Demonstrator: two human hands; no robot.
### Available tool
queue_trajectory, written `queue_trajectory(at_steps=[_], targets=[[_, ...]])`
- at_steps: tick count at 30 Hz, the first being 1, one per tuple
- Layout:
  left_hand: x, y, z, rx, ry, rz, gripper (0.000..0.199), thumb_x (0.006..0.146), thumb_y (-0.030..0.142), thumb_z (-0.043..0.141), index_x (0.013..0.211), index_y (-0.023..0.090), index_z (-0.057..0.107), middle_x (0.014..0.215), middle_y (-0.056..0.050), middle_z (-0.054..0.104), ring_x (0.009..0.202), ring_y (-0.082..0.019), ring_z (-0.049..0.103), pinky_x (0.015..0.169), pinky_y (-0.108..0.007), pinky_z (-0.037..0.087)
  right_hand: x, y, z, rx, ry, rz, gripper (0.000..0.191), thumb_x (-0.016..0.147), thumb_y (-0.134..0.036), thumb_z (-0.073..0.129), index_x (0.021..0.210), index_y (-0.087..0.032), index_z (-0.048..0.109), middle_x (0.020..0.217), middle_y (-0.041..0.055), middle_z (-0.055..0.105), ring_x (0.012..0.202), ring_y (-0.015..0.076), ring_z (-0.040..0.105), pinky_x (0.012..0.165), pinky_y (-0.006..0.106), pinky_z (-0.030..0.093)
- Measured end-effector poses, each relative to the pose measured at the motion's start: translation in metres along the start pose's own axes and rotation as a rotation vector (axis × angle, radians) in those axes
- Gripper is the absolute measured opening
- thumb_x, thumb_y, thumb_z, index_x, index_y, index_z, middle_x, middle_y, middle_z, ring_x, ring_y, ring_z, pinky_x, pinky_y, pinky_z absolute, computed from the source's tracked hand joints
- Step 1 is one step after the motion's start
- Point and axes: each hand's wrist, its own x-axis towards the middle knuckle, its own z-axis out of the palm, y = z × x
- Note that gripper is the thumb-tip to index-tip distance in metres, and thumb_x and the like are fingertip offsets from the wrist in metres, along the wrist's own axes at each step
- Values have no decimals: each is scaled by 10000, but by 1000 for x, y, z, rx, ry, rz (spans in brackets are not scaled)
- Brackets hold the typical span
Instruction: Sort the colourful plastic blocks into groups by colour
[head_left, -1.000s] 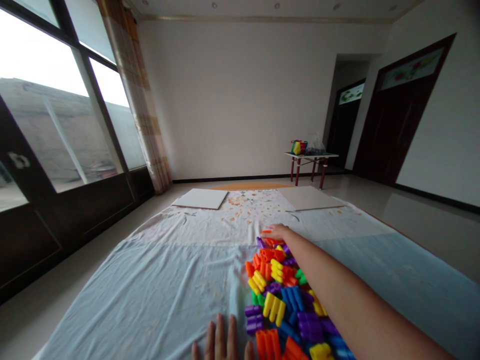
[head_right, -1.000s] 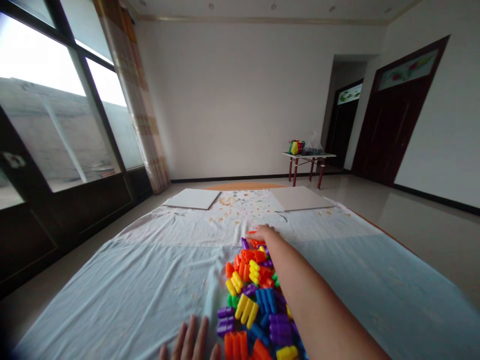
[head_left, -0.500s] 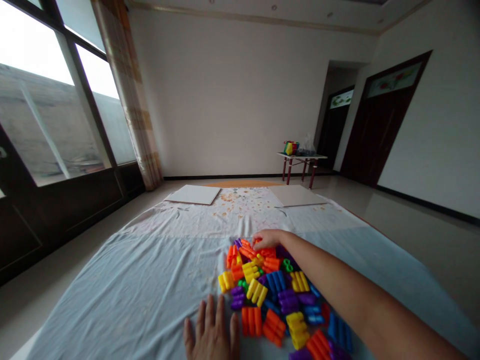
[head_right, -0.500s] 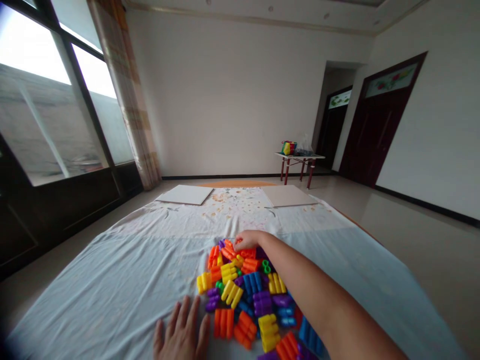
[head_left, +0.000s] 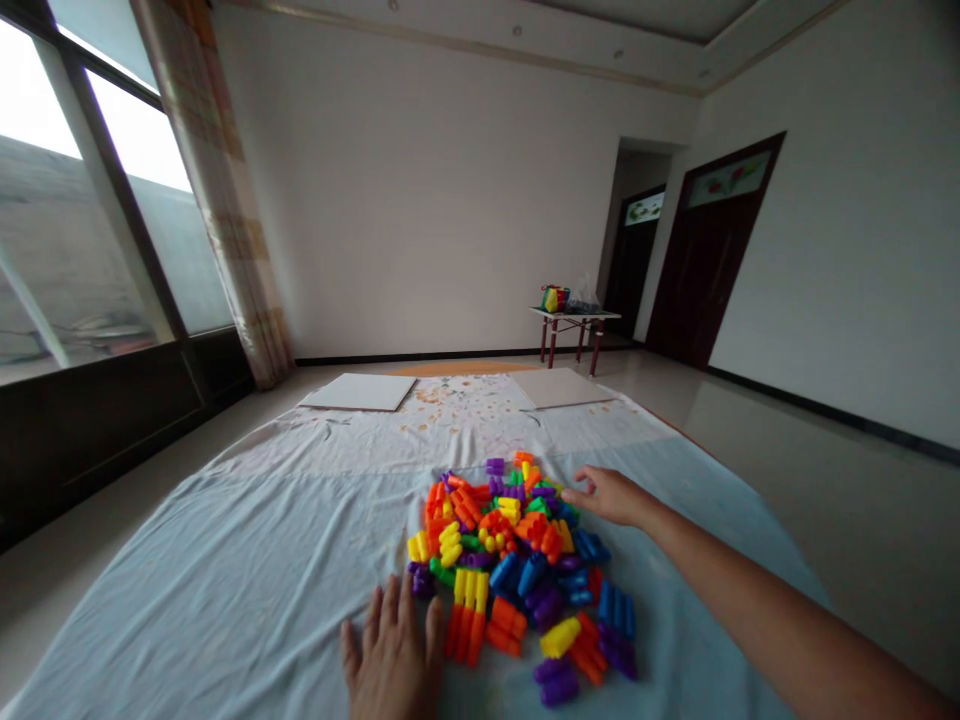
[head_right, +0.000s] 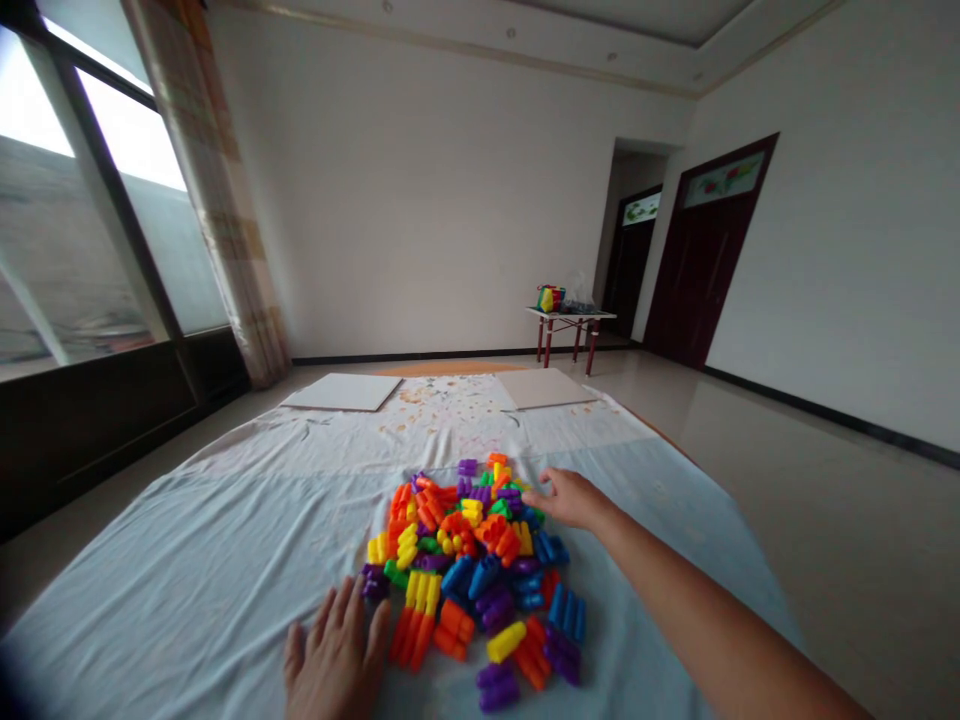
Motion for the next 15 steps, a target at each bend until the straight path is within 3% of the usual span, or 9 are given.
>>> queue_trajectory(at_steps=[3, 5, 8, 11, 13, 15], targets=[[0, 5, 2, -30, 101, 42, 602, 878, 432, 205, 1410, 158, 273, 1468, -44, 275, 1373, -226, 191, 1121, -534, 61, -16, 22, 16, 63, -160, 203, 721, 672, -710, 545, 1119, -146, 569, 747, 84, 666, 477, 181, 570, 493, 327, 467], [0, 7, 8, -82, 153, 135, 586, 879, 409, 239, 1396, 141, 304, 1453, -56, 303, 1359, -219, 239, 1124, -528, 103, -20, 21, 31, 119, -170, 181, 699, 660, -729, 547, 1059, -158, 597, 805, 101, 673, 540, 209, 606, 530, 352, 490], [3, 7, 21, -199, 175, 293, 570, 887, 400, 267, 1378, 120, 341, 1430, -78, 343, 1322, -206, 324, 1108, -497, 228, -17, 3, 50, 193, -95, 17, 640, 662, -697, 584, 1001, -154, 607, 924, 108, 675, 825, 266, 636, 748, 389, 503], [7, 4, 33, -284, 215, 358, 558, 896, 401, 275, 1371, 118, 353, 1408, -96, 383, 1291, -213, 378, 1081, -506, 291, -7, -20, 62, 365, -100, -43, 693, 662, -652, 627, 1121, -140, 535, 1057, 104, 650, 982, 261, 604, 876, 383, 472], [10, 2, 36, -327, 240, 364, 548, 899, 405, 281, 1365, 128, 365, 1382, -100, 429, 1271, -219, 408, 1072, -527, 302, -1, -35, 65, 473, -140, -4, 749, 651, -641, 648, 1177, -132, 488, 1073, 105, 640, 958, 253, 613, 826, 368, 506], [11, 0, 38, -369, 263, 365, 525, 901, 396, 282, 1349, 146, 392, 1355, -95, 472, 1254, -218, 429, 1071, -533, 305, 3, -52, 66, 556, -186, 61, 808, 648, -647, 649, 1236, -136, 433, 1037, 104, 640, 868, 244, 631, 673, 342, 547]])
